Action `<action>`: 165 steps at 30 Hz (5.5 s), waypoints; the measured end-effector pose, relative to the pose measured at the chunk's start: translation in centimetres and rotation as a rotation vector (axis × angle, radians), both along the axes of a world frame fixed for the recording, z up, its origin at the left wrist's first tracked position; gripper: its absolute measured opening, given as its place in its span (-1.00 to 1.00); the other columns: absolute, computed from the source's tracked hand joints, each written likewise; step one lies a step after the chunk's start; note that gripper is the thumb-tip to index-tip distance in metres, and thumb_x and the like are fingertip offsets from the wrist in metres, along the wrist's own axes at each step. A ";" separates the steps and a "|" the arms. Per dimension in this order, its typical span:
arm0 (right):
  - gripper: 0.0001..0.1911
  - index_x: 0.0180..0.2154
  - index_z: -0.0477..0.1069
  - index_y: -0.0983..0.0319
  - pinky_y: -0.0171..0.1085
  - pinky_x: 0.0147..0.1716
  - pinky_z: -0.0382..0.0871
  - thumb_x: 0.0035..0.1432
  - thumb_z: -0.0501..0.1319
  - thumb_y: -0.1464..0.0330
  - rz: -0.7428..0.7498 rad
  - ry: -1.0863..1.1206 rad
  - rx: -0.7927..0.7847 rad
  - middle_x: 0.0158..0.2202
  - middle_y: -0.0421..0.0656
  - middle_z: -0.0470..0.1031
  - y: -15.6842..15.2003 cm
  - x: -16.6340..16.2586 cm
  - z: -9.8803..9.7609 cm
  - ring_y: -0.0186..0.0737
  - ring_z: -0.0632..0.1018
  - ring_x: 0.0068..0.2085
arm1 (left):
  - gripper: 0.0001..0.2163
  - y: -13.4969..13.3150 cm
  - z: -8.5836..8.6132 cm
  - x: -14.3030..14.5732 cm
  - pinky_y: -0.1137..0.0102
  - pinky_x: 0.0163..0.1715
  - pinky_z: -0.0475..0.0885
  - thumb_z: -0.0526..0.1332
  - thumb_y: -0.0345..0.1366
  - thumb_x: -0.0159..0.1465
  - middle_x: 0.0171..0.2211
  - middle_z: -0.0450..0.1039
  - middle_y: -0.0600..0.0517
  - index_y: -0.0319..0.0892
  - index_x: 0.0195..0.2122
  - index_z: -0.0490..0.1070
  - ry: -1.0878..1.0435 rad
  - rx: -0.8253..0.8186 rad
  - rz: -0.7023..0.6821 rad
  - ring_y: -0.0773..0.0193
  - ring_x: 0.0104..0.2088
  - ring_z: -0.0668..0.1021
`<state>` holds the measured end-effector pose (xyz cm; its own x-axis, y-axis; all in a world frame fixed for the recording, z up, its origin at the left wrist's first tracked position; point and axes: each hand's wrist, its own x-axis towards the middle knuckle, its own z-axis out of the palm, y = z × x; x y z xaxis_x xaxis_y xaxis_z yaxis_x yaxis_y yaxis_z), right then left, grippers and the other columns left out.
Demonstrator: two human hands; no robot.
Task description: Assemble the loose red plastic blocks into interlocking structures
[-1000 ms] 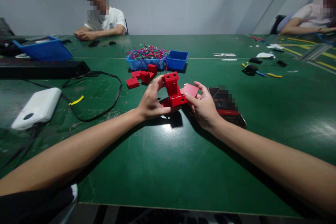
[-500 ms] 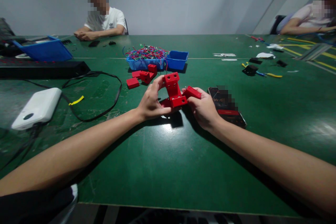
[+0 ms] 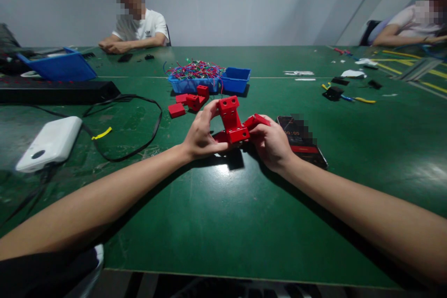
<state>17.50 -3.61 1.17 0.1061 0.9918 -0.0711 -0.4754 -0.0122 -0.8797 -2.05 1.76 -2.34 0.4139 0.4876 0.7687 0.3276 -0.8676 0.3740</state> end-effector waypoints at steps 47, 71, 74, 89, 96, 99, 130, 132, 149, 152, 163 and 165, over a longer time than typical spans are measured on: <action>-0.57 -0.24 0.46 0.22 -0.39 -0.60 0.19 -0.07 0.49 0.13 -0.004 -0.169 0.109 -0.43 -0.29 0.56 -0.2 0.1 -0.9 -0.45 0.45 -0.58 | 0.02 0.2 -0.3 -0.2 -0.04 0.21 0.43 0.51 0.00 -0.03 0.24 0.35 -0.32 -0.20 0.36 0.01 0.002 -0.070 0.121 -0.17 0.18 0.52; -0.56 0.04 0.51 0.07 -0.22 -0.19 0.43 0.25 0.25 -0.01 -0.109 -0.440 0.398 -0.22 -0.21 0.55 -1.5 0.1 -0.5 -0.24 0.53 -0.26 | -0.01 0.0 0.2 -0.3 -0.03 0.15 0.45 0.48 0.06 0.00 0.23 0.37 -0.31 -0.20 0.36 0.05 0.124 0.015 0.098 -0.17 0.14 0.54; -0.59 0.05 0.47 0.05 -0.17 -0.05 0.41 0.31 0.18 0.00 -0.110 -0.510 0.474 -0.08 -0.17 0.54 -1.9 0.0 -0.5 -0.18 0.53 -0.12 | -0.02 -0.1 0.2 -0.2 0.00 0.14 0.45 0.46 0.07 0.01 0.24 0.37 -0.30 -0.19 0.36 0.06 0.127 -0.001 0.099 -0.16 0.16 0.53; -0.69 -0.02 0.41 0.07 -0.14 0.03 0.41 0.30 0.16 0.09 -0.045 -0.501 0.534 -0.04 -0.15 0.54 -2.4 -0.2 0.1 -0.12 0.53 -0.02 | -0.04 -0.2 0.4 -0.3 0.02 0.17 0.42 0.41 0.09 0.08 0.25 0.34 -0.29 -0.20 0.38 0.01 0.156 0.001 0.099 -0.15 0.18 0.51; -0.69 0.03 0.42 0.06 -0.10 0.08 0.38 0.30 0.20 0.14 0.028 -0.540 0.587 -0.01 -0.16 0.51 -2.5 0.0 -0.3 -0.12 0.51 -0.01 | -0.03 -0.1 0.4 -0.3 0.03 0.15 0.44 0.39 0.19 0.06 0.25 0.35 -0.27 -0.15 0.38 0.03 0.143 -0.012 0.099 -0.14 0.17 0.52; -0.67 0.08 0.38 0.04 -0.08 0.10 0.36 0.30 0.20 0.16 0.050 -0.535 0.600 0.00 -0.16 0.49 -2.6 0.1 -0.5 -0.12 0.50 0.02 | -0.02 0.1 0.3 -0.4 0.02 0.15 0.44 0.40 0.19 0.06 0.24 0.36 -0.28 -0.16 0.38 0.03 0.119 -0.002 0.084 -0.16 0.17 0.52; -0.60 0.13 0.26 0.05 -0.03 0.02 0.43 0.31 0.15 0.11 -0.019 -0.367 0.610 -0.05 -0.13 0.42 -1.6 -0.3 -1.4 -0.11 0.52 -0.09 | -0.04 -0.1 0.2 -0.4 0.00 0.10 0.47 0.49 -0.05 -0.01 0.22 0.38 -0.27 -0.18 0.34 0.05 0.127 0.016 0.122 -0.15 0.11 0.55; -0.58 0.13 0.24 0.05 -0.02 0.01 0.45 0.30 0.15 0.09 -0.019 -0.356 0.598 -0.06 -0.12 0.43 -1.6 -0.3 -1.3 -0.10 0.54 -0.08 | -0.05 -0.1 0.2 -0.4 0.02 0.11 0.47 0.48 -0.05 0.00 0.22 0.39 -0.26 -0.17 0.35 0.05 0.129 0.014 0.125 -0.14 0.12 0.54; -0.69 0.02 0.32 0.07 -0.19 -0.24 0.59 0.34 0.18 0.08 0.078 -0.345 0.566 -0.08 -0.16 0.47 -1.9 -0.3 -0.6 -0.25 0.61 -0.22 | -0.06 -0.6 0.8 -0.1 0.04 0.18 0.40 0.47 -0.02 0.08 0.29 0.30 -0.30 -0.15 0.38 0.00 0.142 -0.010 -0.001 -0.13 0.22 0.49; -0.68 0.01 0.33 0.06 -0.21 -0.29 0.58 0.36 0.14 0.04 0.076 -0.339 0.534 -0.12 -0.18 0.46 -1.9 -0.4 -0.7 -0.28 0.60 -0.27 | -0.05 -0.7 0.9 0.0 0.03 0.18 0.41 0.49 -0.07 0.05 0.29 0.29 -0.30 -0.15 0.38 0.02 0.130 -0.007 -0.022 -0.14 0.22 0.49; -0.65 0.00 0.31 0.08 -0.23 -0.28 0.57 0.33 0.17 0.02 0.071 -0.320 0.485 -0.11 -0.18 0.52 -1.4 -0.2 -0.9 -0.28 0.62 -0.29 | -0.05 -0.8 0.9 -0.1 0.03 0.19 0.40 0.50 -0.01 0.03 0.26 0.34 -0.28 -0.15 0.36 0.06 0.131 -0.021 0.000 -0.12 0.19 0.51; -0.65 -0.01 0.32 0.08 -0.22 -0.31 0.58 0.33 0.17 0.02 0.093 -0.312 0.478 -0.11 -0.18 0.53 -1.4 -0.1 -0.8 -0.28 0.62 -0.32 | -0.06 -0.8 0.9 -0.1 0.02 0.19 0.40 0.49 -0.06 0.04 0.27 0.33 -0.28 -0.14 0.36 0.04 0.135 -0.021 -0.002 -0.12 0.20 0.51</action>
<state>17.37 -5.03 0.36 -0.0391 0.9122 0.4079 -0.2088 0.3917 -0.8961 -2.12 0.95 -1.43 0.5144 0.5020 0.6953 0.3743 -0.8609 0.3447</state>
